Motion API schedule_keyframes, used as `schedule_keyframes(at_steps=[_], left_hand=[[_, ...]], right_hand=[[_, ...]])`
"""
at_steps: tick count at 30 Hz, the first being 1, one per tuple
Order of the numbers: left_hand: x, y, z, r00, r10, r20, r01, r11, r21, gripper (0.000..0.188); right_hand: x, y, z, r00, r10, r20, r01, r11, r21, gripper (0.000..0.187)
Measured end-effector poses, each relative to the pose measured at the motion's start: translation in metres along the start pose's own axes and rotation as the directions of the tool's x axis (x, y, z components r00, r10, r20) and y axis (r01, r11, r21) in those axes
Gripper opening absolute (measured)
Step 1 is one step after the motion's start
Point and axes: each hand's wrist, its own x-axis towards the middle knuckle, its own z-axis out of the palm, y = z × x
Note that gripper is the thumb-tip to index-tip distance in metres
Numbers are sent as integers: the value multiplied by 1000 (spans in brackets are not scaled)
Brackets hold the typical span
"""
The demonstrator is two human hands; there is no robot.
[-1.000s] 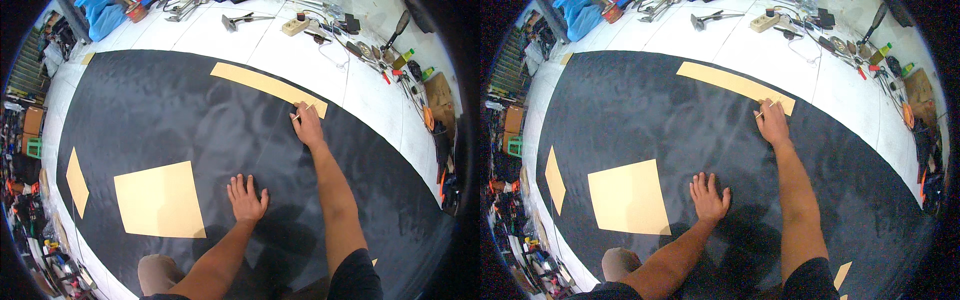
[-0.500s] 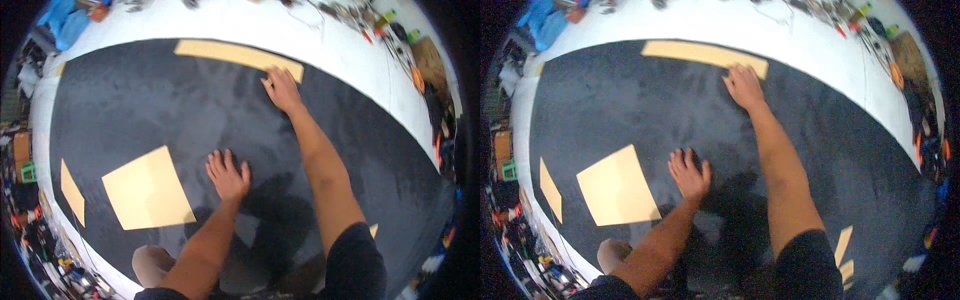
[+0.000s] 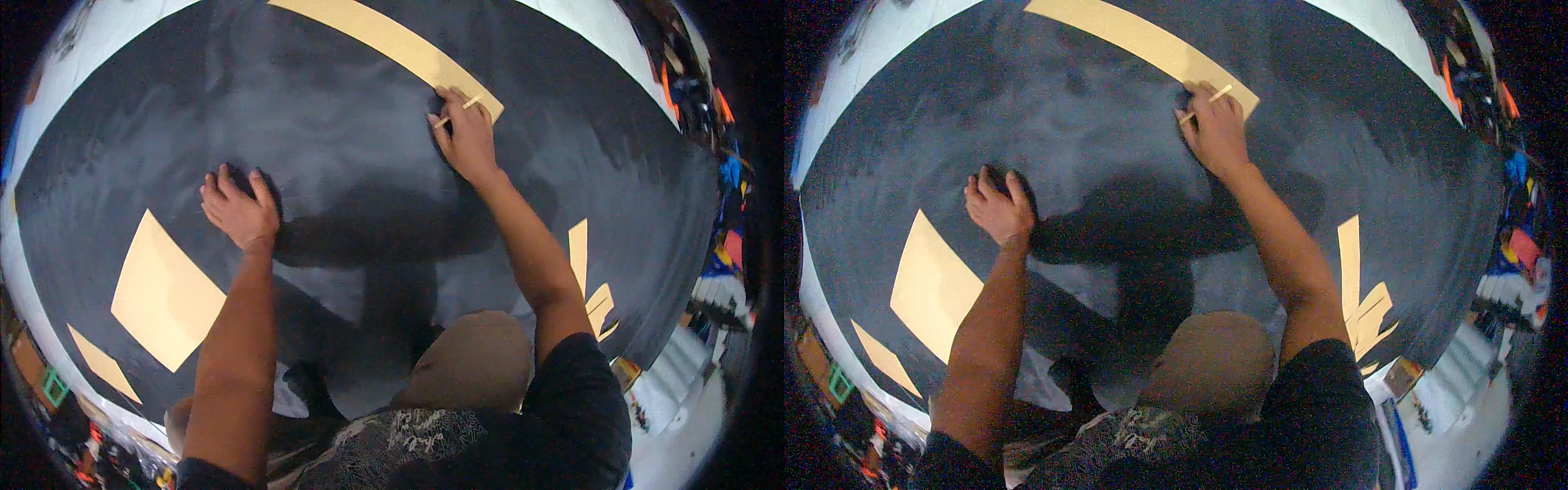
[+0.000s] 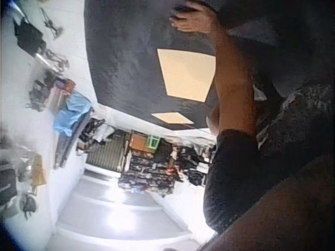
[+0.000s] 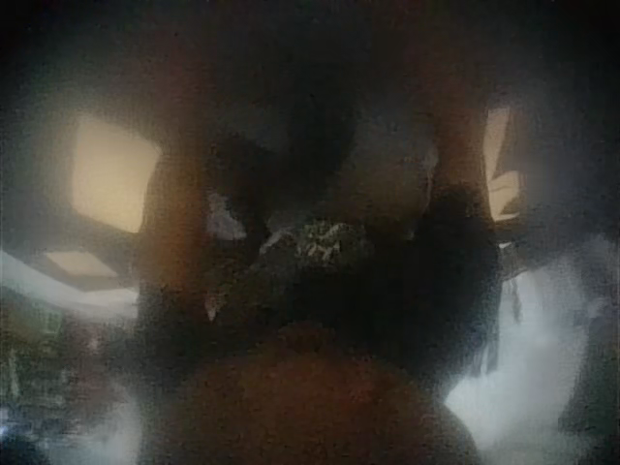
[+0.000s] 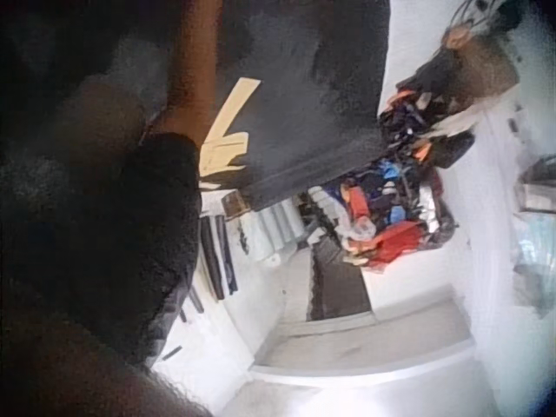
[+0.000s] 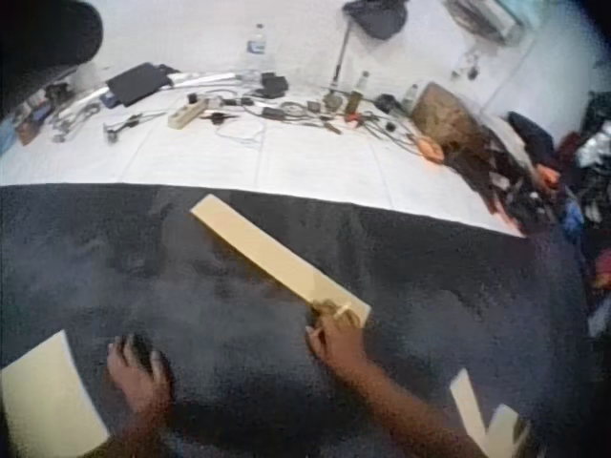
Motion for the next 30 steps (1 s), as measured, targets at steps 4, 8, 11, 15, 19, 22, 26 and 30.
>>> schedule_keyframes(at_steps=[4,8,11,15,19,22,26,30], left_hand=[[-2,-4,6,999,29,-26,-29,1000,-6,64],[3,-11,10,993,76,-94,-82,994,-66,64],[13,-31,17,997,55,-44,-64,969,-237,65],[64,-96,-7,980,41,195,98,751,-653,63],[95,-125,-108,886,438,156,-393,884,-253,49],[127,-182,-158,798,507,326,-534,846,-9,41],[147,-269,-184,938,148,312,-75,970,-233,42],[114,-271,-164,789,344,510,-319,938,-139,54]], right_hand=[[-87,28,-26,976,213,-39,-213,977,-23,46],[-158,34,-42,915,393,-96,-395,919,-7,48],[-205,34,-54,899,411,-148,-419,908,-20,46],[-244,15,-54,901,419,-112,-423,906,-8,45],[-283,13,-80,894,422,-150,-438,894,-97,47],[-279,17,-83,873,463,-155,-476,878,-56,48],[-181,-53,-113,897,202,-393,-162,978,132,40],[-65,-133,-211,919,90,-383,-47,992,120,39]])
